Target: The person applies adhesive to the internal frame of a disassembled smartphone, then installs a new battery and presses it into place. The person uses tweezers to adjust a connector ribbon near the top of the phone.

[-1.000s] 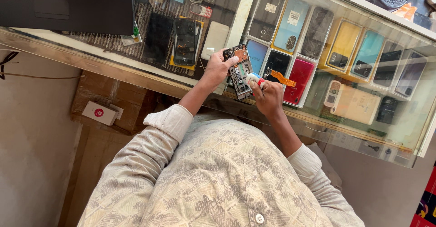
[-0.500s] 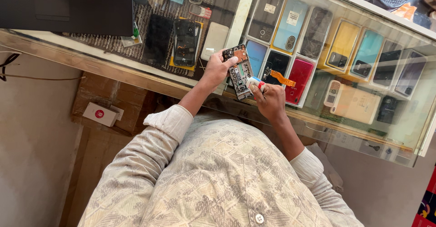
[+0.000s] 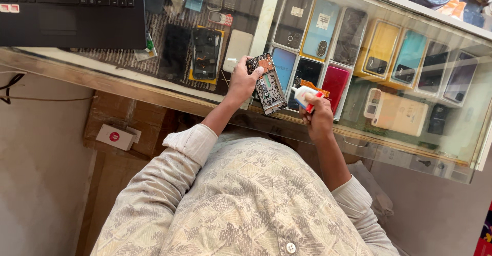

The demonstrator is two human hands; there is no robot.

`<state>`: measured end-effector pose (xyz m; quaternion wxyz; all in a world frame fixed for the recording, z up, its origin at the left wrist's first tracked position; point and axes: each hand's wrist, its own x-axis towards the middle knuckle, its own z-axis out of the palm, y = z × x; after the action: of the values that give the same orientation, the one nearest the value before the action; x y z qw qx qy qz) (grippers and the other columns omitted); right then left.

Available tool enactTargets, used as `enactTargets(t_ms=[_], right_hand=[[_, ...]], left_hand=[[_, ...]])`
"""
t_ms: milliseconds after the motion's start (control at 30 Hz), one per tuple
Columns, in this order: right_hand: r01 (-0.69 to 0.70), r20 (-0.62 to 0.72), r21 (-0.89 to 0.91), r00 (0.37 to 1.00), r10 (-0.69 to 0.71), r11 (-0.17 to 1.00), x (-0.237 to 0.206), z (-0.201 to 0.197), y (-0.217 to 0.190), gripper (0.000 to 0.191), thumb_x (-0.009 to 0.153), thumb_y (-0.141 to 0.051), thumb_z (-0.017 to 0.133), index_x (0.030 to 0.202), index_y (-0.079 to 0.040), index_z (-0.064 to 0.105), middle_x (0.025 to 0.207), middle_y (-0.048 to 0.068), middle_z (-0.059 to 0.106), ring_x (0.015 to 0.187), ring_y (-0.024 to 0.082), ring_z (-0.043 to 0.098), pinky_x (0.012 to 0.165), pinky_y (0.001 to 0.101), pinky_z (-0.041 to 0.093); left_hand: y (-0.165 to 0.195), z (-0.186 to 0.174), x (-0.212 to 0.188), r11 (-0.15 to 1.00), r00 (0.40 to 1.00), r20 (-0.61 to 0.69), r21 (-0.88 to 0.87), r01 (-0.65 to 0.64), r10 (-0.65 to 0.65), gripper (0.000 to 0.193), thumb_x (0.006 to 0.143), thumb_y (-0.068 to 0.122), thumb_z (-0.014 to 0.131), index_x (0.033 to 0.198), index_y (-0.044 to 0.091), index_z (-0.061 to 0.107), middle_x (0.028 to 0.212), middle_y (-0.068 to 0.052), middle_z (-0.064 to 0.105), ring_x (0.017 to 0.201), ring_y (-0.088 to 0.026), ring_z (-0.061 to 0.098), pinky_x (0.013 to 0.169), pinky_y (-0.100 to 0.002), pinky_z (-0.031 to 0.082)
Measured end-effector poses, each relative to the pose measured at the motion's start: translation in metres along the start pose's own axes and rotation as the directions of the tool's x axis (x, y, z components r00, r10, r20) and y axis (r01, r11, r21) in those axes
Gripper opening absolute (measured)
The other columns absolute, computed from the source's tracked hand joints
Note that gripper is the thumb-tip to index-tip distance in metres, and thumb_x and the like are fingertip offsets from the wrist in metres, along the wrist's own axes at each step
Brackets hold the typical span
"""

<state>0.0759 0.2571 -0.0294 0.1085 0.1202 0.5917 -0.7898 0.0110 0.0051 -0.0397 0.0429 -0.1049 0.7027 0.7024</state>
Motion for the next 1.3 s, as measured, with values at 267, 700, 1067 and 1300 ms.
enactTargets(t_ms=[267, 700, 1067, 1300], right_hand=[[-0.016, -0.061, -0.194, 0.998, 0.004, 0.981, -0.014, 0.002, 0.005, 0.028, 0.099, -0.027, 0.063, 0.089, -0.002, 0.066, 0.062, 0.003, 0.059, 0.047, 0.008, 0.051, 0.044, 0.0237, 0.039], [0.037, 0.04, 0.181, 0.998, -0.045, 0.983, -0.027, 0.004, 0.009, 0.026, 0.101, -0.025, 0.059, 0.091, -0.002, 0.062, 0.065, 0.003, 0.054, 0.053, 0.01, 0.047, 0.05, 0.0256, 0.039], [0.098, 0.162, 0.382, 0.972, -0.171, 0.919, -0.042, 0.016, -0.005, 0.03, 0.104, -0.026, 0.058, 0.086, -0.002, 0.062, 0.065, 0.004, 0.054, 0.056, 0.013, 0.046, 0.054, 0.0263, 0.039], [0.287, 0.099, -0.111, 0.956, -0.277, 0.951, -0.054, 0.032, -0.031, 0.026, 0.096, -0.026, 0.062, 0.105, -0.003, 0.069, 0.083, 0.008, 0.071, 0.07, 0.016, 0.066, 0.061, 0.029, 0.051]], left_hand=[[0.033, -0.015, -0.014, 0.842, 0.996, 0.042, 0.537, 0.049, -0.085, 0.036, 0.09, 0.031, 0.076, 0.117, 0.011, 0.062, 0.094, -0.01, 0.077, 0.088, -0.024, 0.075, 0.079, -0.04, 0.058], [0.037, -0.024, -0.01, 0.595, 0.988, 0.068, 0.803, 0.03, -0.141, 0.055, 0.087, 0.045, 0.078, 0.117, 0.011, 0.046, 0.092, -0.014, 0.073, 0.089, -0.034, 0.073, 0.077, -0.048, 0.056], [0.041, -0.04, -0.012, 0.673, 0.996, 0.055, 0.74, 0.008, -0.073, 0.029, 0.096, 0.029, 0.07, 0.113, 0.011, 0.056, 0.086, -0.01, 0.071, 0.079, -0.027, 0.073, 0.071, -0.041, 0.061], [0.032, -0.091, -0.017, 0.527, 0.813, 0.027, 0.749, -0.402, 0.582, 0.028, 0.076, 0.013, 0.085, 0.1, 0.007, 0.072, 0.097, -0.01, 0.065, 0.093, -0.028, 0.062, 0.078, -0.04, 0.055]])
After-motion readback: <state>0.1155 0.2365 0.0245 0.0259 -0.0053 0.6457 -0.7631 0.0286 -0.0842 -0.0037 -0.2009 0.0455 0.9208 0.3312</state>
